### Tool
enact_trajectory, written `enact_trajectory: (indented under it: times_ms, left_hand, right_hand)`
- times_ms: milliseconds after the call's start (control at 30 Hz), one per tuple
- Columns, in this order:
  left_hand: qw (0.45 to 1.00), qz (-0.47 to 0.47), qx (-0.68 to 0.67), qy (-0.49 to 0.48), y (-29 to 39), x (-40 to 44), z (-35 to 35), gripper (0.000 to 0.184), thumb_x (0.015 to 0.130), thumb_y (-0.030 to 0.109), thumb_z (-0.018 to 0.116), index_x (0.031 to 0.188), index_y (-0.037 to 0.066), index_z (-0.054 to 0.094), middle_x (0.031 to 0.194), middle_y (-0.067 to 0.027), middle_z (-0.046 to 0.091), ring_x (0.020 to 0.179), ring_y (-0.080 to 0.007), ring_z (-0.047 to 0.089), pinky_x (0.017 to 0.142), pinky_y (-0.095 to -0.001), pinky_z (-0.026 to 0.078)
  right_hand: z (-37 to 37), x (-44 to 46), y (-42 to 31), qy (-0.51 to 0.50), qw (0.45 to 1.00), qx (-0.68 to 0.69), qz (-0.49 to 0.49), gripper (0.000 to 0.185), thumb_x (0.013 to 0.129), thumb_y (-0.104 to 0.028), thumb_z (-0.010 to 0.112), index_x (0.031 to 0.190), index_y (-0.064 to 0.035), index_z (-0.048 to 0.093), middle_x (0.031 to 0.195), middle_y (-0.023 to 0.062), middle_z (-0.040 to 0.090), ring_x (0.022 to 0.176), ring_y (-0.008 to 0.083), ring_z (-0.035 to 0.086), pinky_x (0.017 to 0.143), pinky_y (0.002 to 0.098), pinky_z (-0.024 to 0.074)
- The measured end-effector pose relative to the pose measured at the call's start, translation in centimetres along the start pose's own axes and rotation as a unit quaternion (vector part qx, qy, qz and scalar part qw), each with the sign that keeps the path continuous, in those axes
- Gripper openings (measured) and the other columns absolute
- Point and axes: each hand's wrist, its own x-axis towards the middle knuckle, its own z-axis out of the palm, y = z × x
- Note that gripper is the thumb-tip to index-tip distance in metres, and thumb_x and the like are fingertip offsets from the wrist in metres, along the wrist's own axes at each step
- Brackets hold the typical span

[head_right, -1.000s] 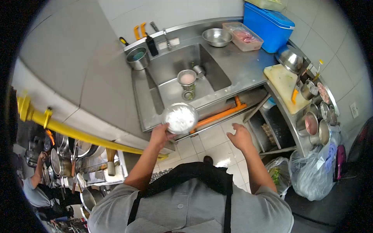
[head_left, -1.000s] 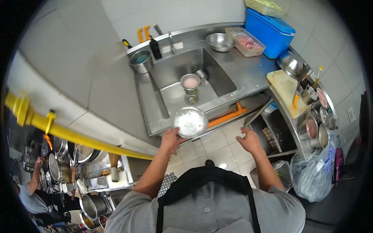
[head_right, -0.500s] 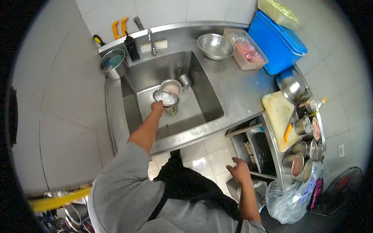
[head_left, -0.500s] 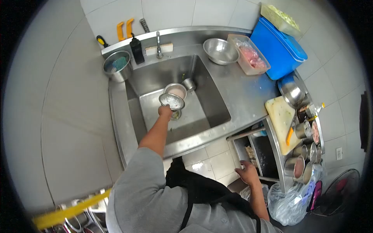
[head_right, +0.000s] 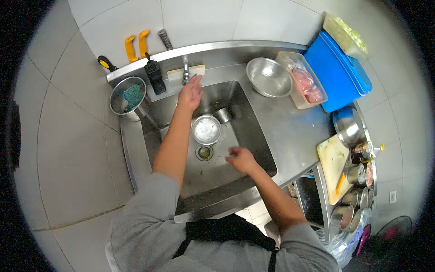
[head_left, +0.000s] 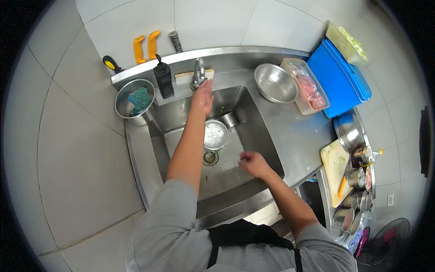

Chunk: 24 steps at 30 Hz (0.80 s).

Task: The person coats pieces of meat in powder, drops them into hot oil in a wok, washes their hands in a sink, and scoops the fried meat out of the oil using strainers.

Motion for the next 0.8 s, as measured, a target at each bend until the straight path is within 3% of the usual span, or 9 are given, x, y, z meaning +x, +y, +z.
enact_trajectory:
  times_ms: [67,133,267,333,400,600,700,767,800]
  left_hand:
    - [0.997,-0.015,0.047,0.061,0.2,-2.4,-2.5,0.046,0.091,0.018,0.048,0.135,0.007,0.042,0.139,-0.0067,0.047,0.135,-0.0218,0.031,0.112,-0.0429,0.018]
    - [0.924,-0.045,0.359,0.128,-0.6,-5.2,-5.8,0.036,0.089,0.010,0.048,0.124,0.005,0.055,0.120,-0.0069,0.059,0.114,-0.0196,0.053,0.096,-0.0359,0.042]
    - [0.942,-0.130,0.291,0.104,-2.6,-8.2,-11.4,0.028,0.086,0.003,0.050,0.112,0.002,0.062,0.101,-0.0054,0.064,0.087,-0.0140,0.062,0.073,-0.0263,0.051]
    - [0.943,-0.013,0.319,0.096,-3.3,-8.6,-12.3,0.026,0.085,0.001,0.053,0.109,-0.001,0.061,0.096,-0.0077,0.065,0.077,-0.0125,0.062,0.068,-0.0246,0.052]
    - [0.952,-0.013,0.296,0.081,-2.3,-9.2,-11.5,0.022,0.085,0.001,0.056,0.106,-0.002,0.062,0.091,-0.0073,0.066,0.075,-0.0121,0.062,0.067,-0.0250,0.052]
    - [0.877,0.075,0.457,0.127,-1.6,-9.4,-9.0,0.016,0.088,0.008,0.058,0.100,-0.002,0.065,0.084,-0.0056,0.067,0.071,-0.0118,0.062,0.060,-0.0248,0.050]
    - [0.955,0.080,0.257,0.121,-2.1,-10.2,-8.2,0.017,0.089,0.012,0.059,0.096,-0.001,0.066,0.084,-0.0057,0.068,0.075,-0.0146,0.063,0.066,-0.0267,0.050]
    - [0.885,0.035,0.459,0.069,-2.3,-11.4,-9.8,0.024,0.088,0.019,0.060,0.100,-0.001,0.066,0.109,-0.0151,0.064,0.094,-0.0237,0.064,0.084,-0.0339,0.050]
    - [0.763,0.035,0.637,0.104,-2.0,-13.8,-8.5,0.034,0.087,0.024,0.061,0.109,-0.001,0.062,0.123,-0.0186,0.053,0.108,-0.0282,0.056,0.093,-0.0328,0.045]
  right_hand:
    - [1.8,5.8,-2.3,0.036,0.997,0.048,-0.045,0.048,0.075,-0.025,0.071,0.113,0.0027,0.061,0.106,0.0176,0.066,0.095,0.0278,0.064,0.087,0.0346,0.0489]
    - [3.7,11.0,-5.4,0.013,0.983,0.181,0.005,0.038,0.079,-0.015,0.066,0.112,0.0032,0.061,0.101,0.0163,0.066,0.091,0.0266,0.065,0.079,0.0329,0.0520]
    - [5.2,16.1,-11.3,-0.110,0.823,0.555,0.057,0.018,0.085,0.000,0.055,0.102,-0.0021,0.060,0.093,0.0112,0.066,0.077,0.0164,0.065,0.061,0.0257,0.0523]
    - [5.3,16.5,-12.3,-0.131,0.813,0.563,0.071,0.020,0.086,-0.004,0.061,0.105,-0.0020,0.056,0.090,0.0109,0.065,0.068,0.0152,0.063,0.060,0.0249,0.0536]
    - [5.6,17.0,-12.4,-0.068,0.918,0.382,0.079,0.012,0.086,-0.007,0.064,0.096,-0.0035,0.059,0.084,0.0092,0.066,0.064,0.0129,0.061,0.058,0.0237,0.0511]
    - [5.1,17.0,-12.6,-0.062,0.955,0.285,-0.042,0.013,0.082,-0.006,0.066,0.094,-0.0014,0.068,0.079,0.0043,0.066,0.066,0.0119,0.059,0.060,0.0257,0.0481]
    - [4.5,17.9,-12.3,-0.042,0.972,0.188,-0.132,0.015,0.081,-0.004,0.064,0.095,-0.0003,0.069,0.081,0.0060,0.068,0.070,0.0166,0.061,0.065,0.0283,0.0497]
    - [2.7,18.6,-12.8,0.009,0.969,-0.020,-0.247,0.017,0.080,-0.006,0.061,0.093,-0.0007,0.069,0.085,0.0132,0.069,0.075,0.0257,0.064,0.070,0.0334,0.0508]
    - [1.1,18.7,-13.7,0.032,0.947,-0.149,-0.282,0.018,0.079,-0.007,0.059,0.093,-0.0013,0.069,0.086,0.0176,0.068,0.079,0.0308,0.065,0.073,0.0366,0.0512]
